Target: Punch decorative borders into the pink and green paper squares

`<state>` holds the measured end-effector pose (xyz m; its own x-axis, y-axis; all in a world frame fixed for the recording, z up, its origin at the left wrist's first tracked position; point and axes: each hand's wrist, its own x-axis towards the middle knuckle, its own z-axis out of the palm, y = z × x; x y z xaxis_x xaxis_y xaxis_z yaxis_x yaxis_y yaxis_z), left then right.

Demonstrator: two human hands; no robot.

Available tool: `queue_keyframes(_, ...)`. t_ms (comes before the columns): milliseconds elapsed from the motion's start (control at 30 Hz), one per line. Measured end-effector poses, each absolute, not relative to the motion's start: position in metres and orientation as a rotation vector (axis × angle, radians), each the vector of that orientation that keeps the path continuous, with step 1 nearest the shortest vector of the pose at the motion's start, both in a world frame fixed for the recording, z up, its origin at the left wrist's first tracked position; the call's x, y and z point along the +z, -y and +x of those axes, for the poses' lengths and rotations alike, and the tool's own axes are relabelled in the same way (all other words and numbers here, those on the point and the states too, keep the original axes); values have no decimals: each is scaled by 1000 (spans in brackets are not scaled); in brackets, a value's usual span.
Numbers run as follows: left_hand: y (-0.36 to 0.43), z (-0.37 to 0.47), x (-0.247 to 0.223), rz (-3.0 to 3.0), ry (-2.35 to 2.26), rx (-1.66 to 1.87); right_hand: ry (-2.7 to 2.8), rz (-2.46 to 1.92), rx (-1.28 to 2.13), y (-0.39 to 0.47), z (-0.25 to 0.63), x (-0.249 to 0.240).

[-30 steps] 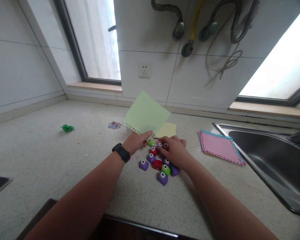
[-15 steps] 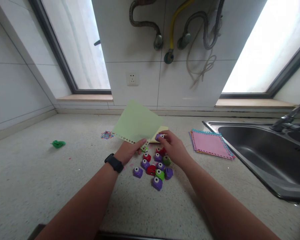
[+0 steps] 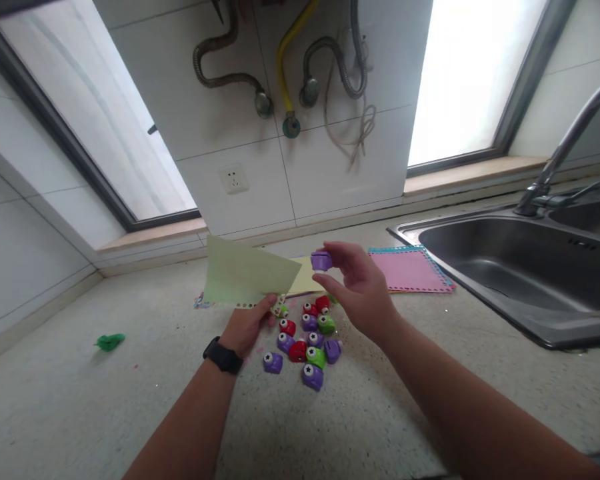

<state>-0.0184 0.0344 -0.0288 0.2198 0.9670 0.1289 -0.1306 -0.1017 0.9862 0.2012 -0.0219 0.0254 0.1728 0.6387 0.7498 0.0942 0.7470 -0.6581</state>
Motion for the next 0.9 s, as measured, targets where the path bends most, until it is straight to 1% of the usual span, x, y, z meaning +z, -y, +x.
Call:
queue_keyframes(133, -33, -17, -26, 1306, -881, 1173, 1472, -688, 256, 30, 201, 28)
queue_keyframes(300, -33, -17, -26, 1362, -924, 1190, 1556, -659, 158, 36, 201, 31)
queue_keyframes(467, -34, -18, -28, 1446, -1017, 1184, 1588, -647, 115, 38, 201, 33)
queue_keyframes(900, -34, -17, -28, 1447, -994, 1226, 1605, -639, 79, 35, 200, 31)
